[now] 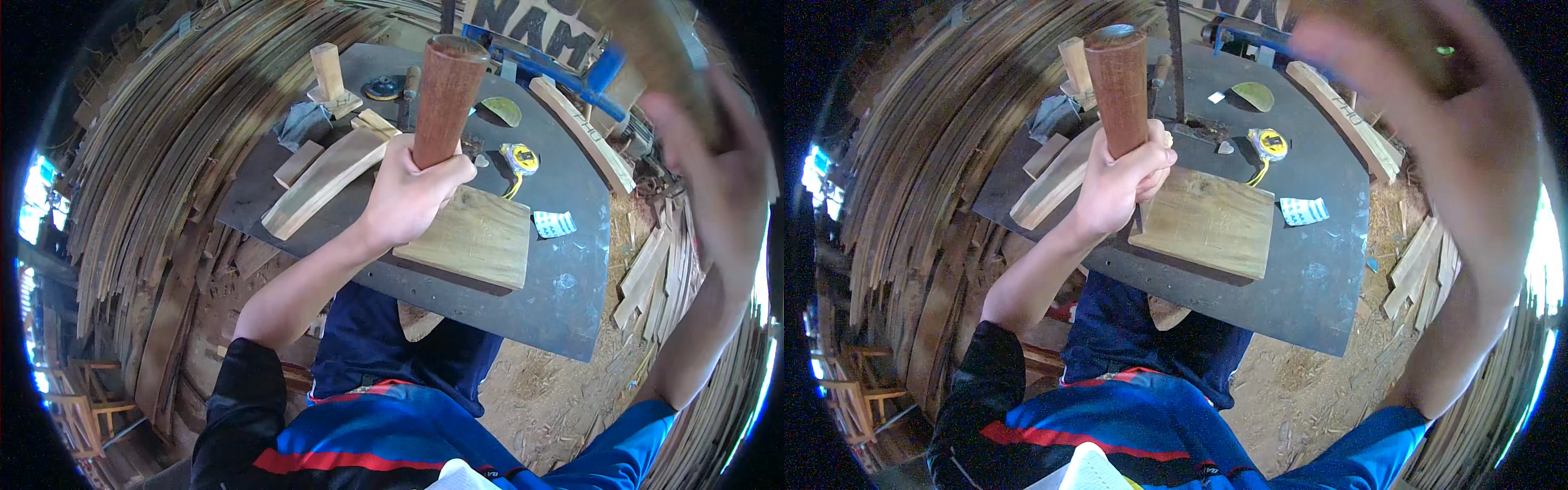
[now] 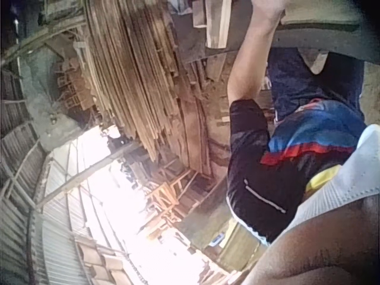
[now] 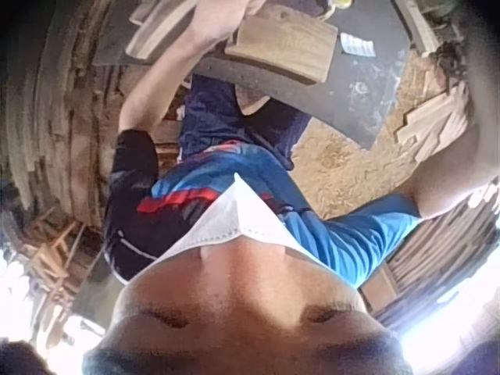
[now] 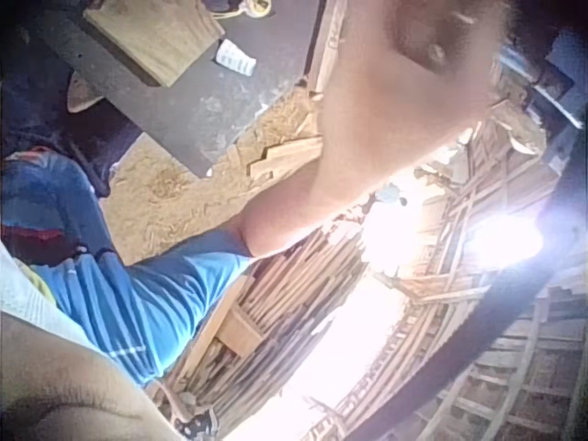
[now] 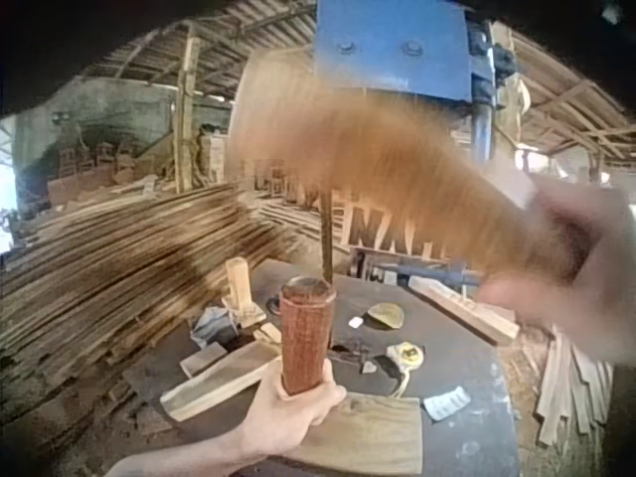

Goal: Using a chisel and mallet to carve wood.

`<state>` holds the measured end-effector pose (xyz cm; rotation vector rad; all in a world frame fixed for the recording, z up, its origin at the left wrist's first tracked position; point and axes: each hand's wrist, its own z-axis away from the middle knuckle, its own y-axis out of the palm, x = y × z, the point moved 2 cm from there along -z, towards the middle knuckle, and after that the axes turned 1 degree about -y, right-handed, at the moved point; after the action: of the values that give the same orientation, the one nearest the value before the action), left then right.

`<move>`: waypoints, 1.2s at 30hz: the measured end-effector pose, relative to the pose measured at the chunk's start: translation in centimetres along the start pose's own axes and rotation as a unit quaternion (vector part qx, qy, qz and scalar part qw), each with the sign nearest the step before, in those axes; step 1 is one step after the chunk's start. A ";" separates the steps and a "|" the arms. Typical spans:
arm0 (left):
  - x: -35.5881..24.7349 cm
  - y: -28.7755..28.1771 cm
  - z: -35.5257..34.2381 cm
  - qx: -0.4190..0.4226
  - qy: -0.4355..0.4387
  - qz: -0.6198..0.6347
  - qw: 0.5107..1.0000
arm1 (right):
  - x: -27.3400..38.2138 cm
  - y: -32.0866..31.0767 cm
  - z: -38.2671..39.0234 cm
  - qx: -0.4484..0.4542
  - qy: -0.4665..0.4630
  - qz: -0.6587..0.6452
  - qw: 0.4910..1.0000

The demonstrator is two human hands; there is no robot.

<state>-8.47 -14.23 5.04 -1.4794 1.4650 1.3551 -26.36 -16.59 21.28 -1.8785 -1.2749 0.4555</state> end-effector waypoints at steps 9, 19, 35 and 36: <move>-0.1 0.8 0.3 0.004 0.003 -0.033 0.999 | -3.5 -0.2 0.9 0.021 -0.023 0.020 0.999; 0.0 -0.5 0.7 0.001 0.014 0.012 1.000 | -6.2 0.7 3.8 -0.023 0.102 -0.078 0.991; 2.7 -9.8 12.8 -0.083 0.186 0.169 0.964 | -14.9 14.9 13.3 0.021 0.147 -0.041 0.988; 2.9 -10.2 12.8 -0.099 0.196 0.181 0.959 | -14.8 15.1 13.5 0.042 0.160 -0.020 0.986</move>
<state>-1.99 -1.31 -3.18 -1.7438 1.9762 1.5154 -32.58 -26.80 -0.80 -1.7671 -1.0589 0.1724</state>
